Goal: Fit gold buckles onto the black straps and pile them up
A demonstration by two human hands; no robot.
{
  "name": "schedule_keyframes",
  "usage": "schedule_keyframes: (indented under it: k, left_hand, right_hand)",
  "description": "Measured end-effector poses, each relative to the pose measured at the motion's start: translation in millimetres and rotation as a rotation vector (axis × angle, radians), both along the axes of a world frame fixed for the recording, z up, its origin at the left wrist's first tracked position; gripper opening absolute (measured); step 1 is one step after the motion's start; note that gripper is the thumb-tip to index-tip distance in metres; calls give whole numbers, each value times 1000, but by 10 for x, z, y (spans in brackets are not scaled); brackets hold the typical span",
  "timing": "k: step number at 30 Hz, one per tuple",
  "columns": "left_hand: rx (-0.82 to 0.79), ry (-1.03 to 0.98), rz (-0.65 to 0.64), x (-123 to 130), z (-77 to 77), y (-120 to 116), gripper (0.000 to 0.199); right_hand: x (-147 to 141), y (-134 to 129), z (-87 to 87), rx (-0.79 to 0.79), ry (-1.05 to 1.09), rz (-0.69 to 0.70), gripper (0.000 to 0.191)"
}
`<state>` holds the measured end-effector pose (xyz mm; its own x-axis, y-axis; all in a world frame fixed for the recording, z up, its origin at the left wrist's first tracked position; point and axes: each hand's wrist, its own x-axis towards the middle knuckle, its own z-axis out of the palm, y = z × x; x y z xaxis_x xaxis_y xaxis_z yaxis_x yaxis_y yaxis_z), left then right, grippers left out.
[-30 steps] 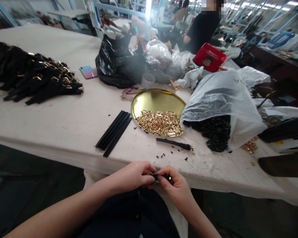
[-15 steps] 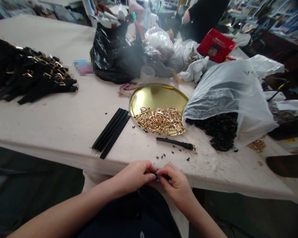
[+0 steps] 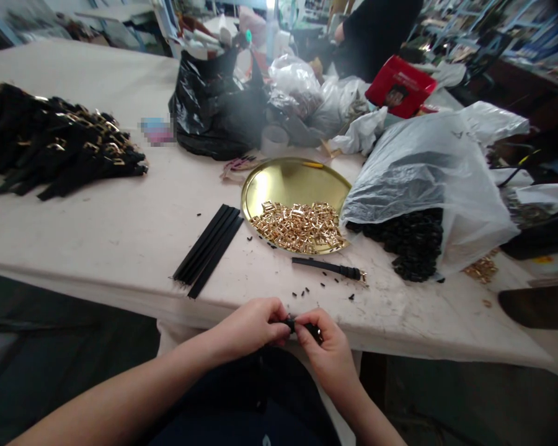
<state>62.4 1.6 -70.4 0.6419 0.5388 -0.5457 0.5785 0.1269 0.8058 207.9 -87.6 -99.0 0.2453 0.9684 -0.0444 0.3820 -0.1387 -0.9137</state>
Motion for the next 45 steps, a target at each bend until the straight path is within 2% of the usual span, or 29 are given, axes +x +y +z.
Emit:
schedule_keyframes:
  k: [4,7,9,14,17,20,24,28,31,34,37,42,45]
  left_hand:
    - [15,-3,-27,-43,-21,-15,15]
    - [15,-17,-40,-115,30,11,15]
    - [25,-15,-62,-143,81,19,16]
    - [157,32,-156,-92,159,-26,17]
    - [214,34,-179,-63,126,-36,18]
    - [199,41,-191,-89,75,14,20]
    - [251,38,-252,-143,109,113,27]
    - [229,-37,-229,-191,237,144,24]
    - [135,-45,-207,-251,307,142,27]
    - [126,-45,-210,-291,316,170,27]
    - [343,27,-202,-264,252,256,29]
    - [796,134,-192,-190,138,475,31]
    - [963,214,-90,-269,131,660,25]
  right_hand:
    - [35,-20,22,-66,58,61,8]
    - [93,-35,92,-132,99,120,20]
    - [118,-49,140,-150,74,132,19]
    - [56,-86,146,-123,44,142,10]
    - [9,-85,100,-105,53,160,10]
    - [10,-50,98,-82,26,183,15]
    - [48,60,146,102,-301,377,32]
    - [67,198,189,361,-636,495,22]
    - [56,282,243,536,-734,544,20]
    - [53,343,262,581,-776,588,20]
    - [173,400,178,559,-855,518,24]
    - [685,449,1,480,-1065,295,33]
    - [871,442,-71,470,-1155,167,45]
